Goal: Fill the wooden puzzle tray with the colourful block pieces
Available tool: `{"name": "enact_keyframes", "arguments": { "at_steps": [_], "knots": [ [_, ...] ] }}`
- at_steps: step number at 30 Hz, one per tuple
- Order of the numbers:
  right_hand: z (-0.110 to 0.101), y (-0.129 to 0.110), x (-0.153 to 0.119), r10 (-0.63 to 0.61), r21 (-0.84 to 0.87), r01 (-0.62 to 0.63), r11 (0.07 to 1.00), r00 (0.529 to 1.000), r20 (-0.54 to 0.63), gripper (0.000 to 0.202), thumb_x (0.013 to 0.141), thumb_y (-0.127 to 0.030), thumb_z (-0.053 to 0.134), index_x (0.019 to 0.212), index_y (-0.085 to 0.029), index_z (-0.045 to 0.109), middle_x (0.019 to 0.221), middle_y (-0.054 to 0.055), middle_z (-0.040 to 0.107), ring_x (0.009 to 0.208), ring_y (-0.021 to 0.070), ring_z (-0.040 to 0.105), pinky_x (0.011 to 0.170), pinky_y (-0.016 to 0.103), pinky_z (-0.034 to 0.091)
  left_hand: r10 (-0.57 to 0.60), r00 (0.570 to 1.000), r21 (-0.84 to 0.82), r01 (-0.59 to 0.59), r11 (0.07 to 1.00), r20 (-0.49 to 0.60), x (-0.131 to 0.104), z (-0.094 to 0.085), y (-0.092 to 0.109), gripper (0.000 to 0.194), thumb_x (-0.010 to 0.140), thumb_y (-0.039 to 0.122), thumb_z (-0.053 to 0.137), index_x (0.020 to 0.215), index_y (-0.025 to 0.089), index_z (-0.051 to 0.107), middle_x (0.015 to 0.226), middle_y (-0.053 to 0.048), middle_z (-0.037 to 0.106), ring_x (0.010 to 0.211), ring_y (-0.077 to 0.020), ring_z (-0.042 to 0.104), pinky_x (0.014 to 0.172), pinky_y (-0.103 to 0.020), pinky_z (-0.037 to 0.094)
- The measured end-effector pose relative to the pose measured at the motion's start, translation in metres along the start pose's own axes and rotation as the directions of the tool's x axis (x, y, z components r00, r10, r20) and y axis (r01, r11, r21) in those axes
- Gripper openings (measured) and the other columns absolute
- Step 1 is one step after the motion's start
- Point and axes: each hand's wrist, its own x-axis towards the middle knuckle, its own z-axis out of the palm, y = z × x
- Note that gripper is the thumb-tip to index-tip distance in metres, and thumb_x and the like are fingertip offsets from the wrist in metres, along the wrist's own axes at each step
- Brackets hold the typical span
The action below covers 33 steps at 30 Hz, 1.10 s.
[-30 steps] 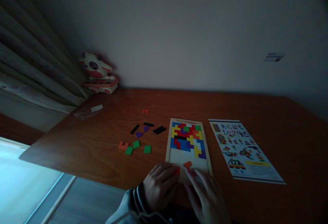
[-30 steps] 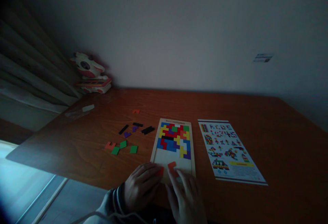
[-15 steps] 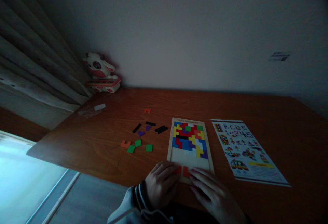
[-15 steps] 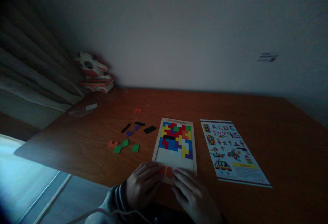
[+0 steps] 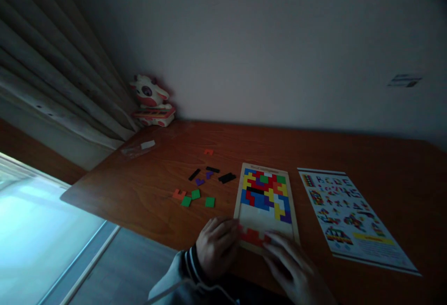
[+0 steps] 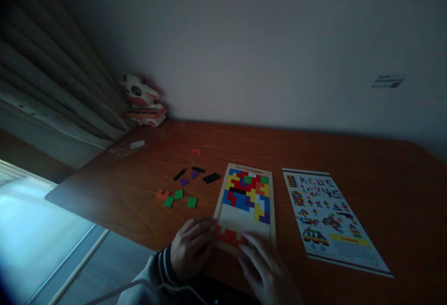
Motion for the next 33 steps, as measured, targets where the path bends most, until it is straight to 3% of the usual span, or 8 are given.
{"name": "enact_keyframes", "arguments": {
  "at_steps": [3, 6, 8, 11, 17, 25, 30, 33],
  "knots": [
    [-0.001, 0.001, 0.001, 0.027, 0.014, -0.026, 1.000, 0.999, -0.018, 0.023, 0.097, -0.032, 0.053, 0.111, -0.023, 0.068, 0.114, 0.006, 0.071, 0.104, 0.0188, 0.070, 0.086, 0.028, 0.060, -0.133, 0.982, 0.170, 0.155, 0.973, -0.136, -0.010, -0.017, -0.038, 0.025, 0.093, 0.017, 0.054, 0.113, 0.021, 0.068, 0.117, -0.009, 0.069, 0.109, -0.0232, 0.063, 0.094, -0.040, 0.054],
    [-0.002, 0.001, 0.001, 0.036, 0.025, -0.035, 0.999, 0.999, -0.025, 0.023, 0.097, -0.032, 0.052, 0.113, -0.024, 0.067, 0.112, 0.006, 0.070, 0.103, 0.0184, 0.069, 0.086, 0.028, 0.060, -0.262, 0.930, 0.374, 0.346, 0.860, -0.259, -0.028, -0.041, -0.087, 0.027, 0.095, 0.029, 0.055, 0.119, 0.020, 0.066, 0.128, -0.011, 0.064, 0.117, -0.0291, 0.060, 0.099, -0.048, 0.051],
    [-0.002, 0.001, 0.002, 0.040, 0.025, -0.039, 0.999, 0.998, -0.039, 0.023, 0.097, -0.032, 0.052, 0.113, -0.024, 0.067, 0.111, 0.006, 0.070, 0.101, 0.0180, 0.070, 0.086, 0.028, 0.060, -0.327, 0.915, 0.451, 0.401, 0.797, -0.236, -0.040, -0.055, -0.113, 0.030, 0.096, 0.036, 0.053, 0.118, 0.021, 0.067, 0.127, -0.011, 0.065, 0.116, -0.0301, 0.060, 0.097, -0.048, 0.052],
    [-0.002, 0.000, 0.002, 0.055, 0.022, -0.054, 0.998, 0.997, -0.062, 0.022, 0.097, -0.032, 0.052, 0.112, -0.025, 0.067, 0.109, 0.006, 0.071, 0.100, 0.0181, 0.070, 0.084, 0.028, 0.060, -0.356, 0.921, 0.484, 0.387, 0.785, -0.160, -0.055, -0.068, -0.132, 0.032, 0.099, 0.036, 0.045, 0.112, 0.024, 0.071, 0.124, -0.006, 0.068, 0.111, -0.0264, 0.064, 0.096, -0.044, 0.053],
    [-0.003, -0.001, 0.000, 0.082, 0.028, -0.081, 0.996, 0.996, -0.027, 0.023, 0.096, -0.032, 0.054, 0.113, -0.025, 0.066, 0.111, 0.006, 0.070, 0.103, 0.0200, 0.069, 0.087, 0.031, 0.060, -0.392, 0.892, 0.550, 0.447, 0.706, -0.223, -0.065, -0.072, -0.135, 0.039, 0.100, 0.041, 0.041, 0.109, 0.022, 0.074, 0.121, -0.008, 0.069, 0.105, -0.0268, 0.065, 0.094, -0.044, 0.052],
    [-0.003, -0.002, 0.002, 0.088, 0.019, -0.087, 0.996, 0.995, -0.039, 0.021, 0.096, -0.032, 0.054, 0.112, -0.027, 0.066, 0.109, 0.005, 0.071, 0.099, 0.0199, 0.070, 0.083, 0.032, 0.061, -0.371, 0.907, 0.425, 0.420, 0.802, -0.198, -0.048, -0.054, -0.121, 0.036, 0.099, 0.045, 0.046, 0.101, 0.022, 0.075, 0.112, -0.006, 0.072, 0.101, -0.0246, 0.066, 0.092, -0.041, 0.054],
    [-0.002, -0.001, 0.003, 0.101, 0.041, -0.098, 0.994, 0.993, -0.060, 0.021, 0.095, -0.031, 0.056, 0.112, -0.026, 0.067, 0.109, 0.006, 0.071, 0.101, 0.0204, 0.070, 0.084, 0.032, 0.061, -0.356, 0.885, 0.366, 0.451, 0.814, -0.299, -0.035, -0.050, -0.111, 0.027, 0.097, 0.041, 0.054, 0.103, 0.022, 0.073, 0.108, -0.006, 0.072, 0.095, -0.0242, 0.069, 0.084, -0.039, 0.058],
    [-0.003, 0.000, 0.003, 0.127, 0.070, -0.122, 0.990, 0.989, -0.077, 0.024, 0.094, -0.030, 0.058, 0.115, -0.027, 0.067, 0.110, 0.006, 0.071, 0.102, 0.0210, 0.070, 0.085, 0.032, 0.061, -0.294, 0.892, 0.245, 0.387, 0.889, -0.343, -0.025, -0.050, -0.094, 0.023, 0.094, 0.036, 0.061, 0.111, 0.023, 0.069, 0.114, -0.006, 0.070, 0.098, -0.0222, 0.069, 0.088, -0.038, 0.059]
  ]
}}
